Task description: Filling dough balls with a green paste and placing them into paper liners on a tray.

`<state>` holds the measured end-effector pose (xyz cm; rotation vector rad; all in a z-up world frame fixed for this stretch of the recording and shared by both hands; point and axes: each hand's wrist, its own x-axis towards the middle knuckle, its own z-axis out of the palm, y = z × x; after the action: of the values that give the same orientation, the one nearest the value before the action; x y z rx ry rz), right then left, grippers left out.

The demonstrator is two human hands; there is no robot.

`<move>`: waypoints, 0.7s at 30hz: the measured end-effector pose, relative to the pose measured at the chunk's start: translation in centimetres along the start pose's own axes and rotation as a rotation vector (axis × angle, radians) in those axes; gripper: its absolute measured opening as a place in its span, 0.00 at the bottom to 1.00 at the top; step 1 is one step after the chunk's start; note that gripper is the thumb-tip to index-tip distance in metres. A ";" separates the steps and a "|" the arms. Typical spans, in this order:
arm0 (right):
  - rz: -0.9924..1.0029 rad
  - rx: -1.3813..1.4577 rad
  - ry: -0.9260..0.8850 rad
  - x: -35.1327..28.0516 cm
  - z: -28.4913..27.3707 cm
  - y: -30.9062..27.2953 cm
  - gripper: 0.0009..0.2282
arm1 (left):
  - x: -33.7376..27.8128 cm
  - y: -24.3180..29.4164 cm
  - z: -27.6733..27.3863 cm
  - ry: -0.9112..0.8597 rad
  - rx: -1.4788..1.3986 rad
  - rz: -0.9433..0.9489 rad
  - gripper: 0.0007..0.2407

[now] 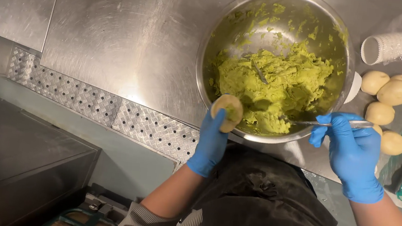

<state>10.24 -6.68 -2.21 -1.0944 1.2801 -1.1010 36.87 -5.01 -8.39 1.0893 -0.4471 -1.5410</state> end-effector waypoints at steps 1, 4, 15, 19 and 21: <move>-0.002 0.003 0.007 -0.4 0.9 -0.8 0.10 | -0.5 0.9 1.3 -0.006 0.005 -0.001 0.22; -0.021 -0.119 0.072 -1.7 3.5 -3.1 0.09 | -1.6 2.0 4.3 -0.099 0.270 0.196 0.29; -0.372 -0.654 -0.106 -2.1 6.7 -8.2 0.02 | -1.4 0.3 4.7 -0.319 0.329 0.306 0.40; -0.340 -0.654 -0.157 -0.8 7.1 -9.0 0.03 | -1.5 0.0 4.3 -0.335 0.370 0.234 0.39; -0.363 -0.683 -0.191 -0.5 7.4 -9.4 0.03 | -1.5 -0.4 4.1 -0.358 0.374 0.246 0.36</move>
<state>17.68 -7.68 7.13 -1.9547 1.3690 -0.7908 33.15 -4.64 -6.02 0.9898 -1.1091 -1.4655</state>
